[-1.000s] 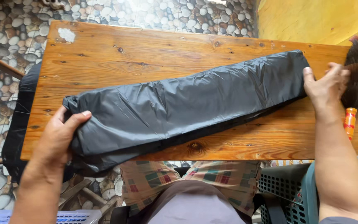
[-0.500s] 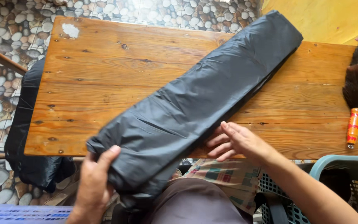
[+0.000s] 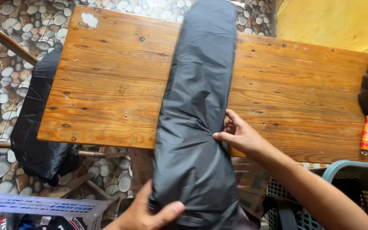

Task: The person folds a black plastic bag and places it into a gray zippered pouch. They zip the pouch closed, brush it with a feather duster, and place it into a blue basket. The person then retrieves a long black plastic bag, brushes it, and folds it on the table.

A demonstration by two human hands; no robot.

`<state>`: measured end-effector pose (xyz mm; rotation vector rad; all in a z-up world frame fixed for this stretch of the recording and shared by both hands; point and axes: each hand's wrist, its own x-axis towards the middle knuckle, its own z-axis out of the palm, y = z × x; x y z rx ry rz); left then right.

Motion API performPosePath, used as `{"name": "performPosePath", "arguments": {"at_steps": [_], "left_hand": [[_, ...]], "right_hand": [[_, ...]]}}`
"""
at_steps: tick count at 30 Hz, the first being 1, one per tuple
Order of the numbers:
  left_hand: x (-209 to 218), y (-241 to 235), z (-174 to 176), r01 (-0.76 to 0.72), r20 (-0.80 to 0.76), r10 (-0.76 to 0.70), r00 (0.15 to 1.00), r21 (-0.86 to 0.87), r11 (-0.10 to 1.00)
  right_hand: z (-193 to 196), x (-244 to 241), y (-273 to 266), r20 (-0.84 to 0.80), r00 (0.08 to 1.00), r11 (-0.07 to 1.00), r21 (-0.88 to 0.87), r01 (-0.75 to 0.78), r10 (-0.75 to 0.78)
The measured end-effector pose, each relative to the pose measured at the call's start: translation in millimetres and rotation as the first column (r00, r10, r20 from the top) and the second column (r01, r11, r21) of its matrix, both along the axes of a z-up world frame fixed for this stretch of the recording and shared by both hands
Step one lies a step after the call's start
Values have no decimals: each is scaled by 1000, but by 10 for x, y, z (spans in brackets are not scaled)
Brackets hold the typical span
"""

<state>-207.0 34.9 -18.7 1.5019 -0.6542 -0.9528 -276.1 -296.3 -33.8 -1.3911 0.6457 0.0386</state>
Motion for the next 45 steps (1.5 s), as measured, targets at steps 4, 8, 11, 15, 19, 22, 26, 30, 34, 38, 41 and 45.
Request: {"name": "performPosePath", "arguments": {"at_steps": [4,8,11,15,19,22,26,30,34,38,41,45], "left_hand": [[-198,-369,166,396,62,-392,918,-189,898],[-516,-903,292,462,67,-457,887,-171,870],[-719,-1363,438,522,-26,-545,838,-250,815],[-868,-1995,602,725,-192,-700,688,220,653],[-1114,-2612,200,640,-91,-636,767,33,768],[-951,-2650,208,698,191,-678,709,-61,713],[-125,-2477,456,577,563,-398,724,-180,796],[972,-2550,253,210,926,118,359,-203,956],[1734,-2600,-138,-90,983,-179,51,183,979],[1901,-2574,-286,-60,920,-321,226,342,938],[1915,-2561,-364,-93,938,-305,163,322,942],[1913,-2716,-202,-122,943,-327,67,333,935]], "right_hand": [[-281,94,-469,-37,928,907,-203,-370,370],[81,214,-852,-150,837,774,-322,-545,527],[375,254,-1099,-493,719,488,-529,-694,489],[446,241,-1411,-554,661,344,-573,-744,505],[640,321,-1609,-621,719,278,-664,-695,313],[514,366,-1899,-508,812,166,-809,-564,287],[197,205,-2047,-279,929,-130,-958,-254,243],[311,-50,-1554,-94,980,-240,-969,-50,175],[136,-202,-1306,-243,960,-158,-962,-221,140],[47,-378,-1807,-226,974,-203,-956,-214,37],[76,-530,-2132,-309,947,-153,-935,-319,-86],[130,-636,-2357,-193,979,-68,-978,-197,-68]]}}
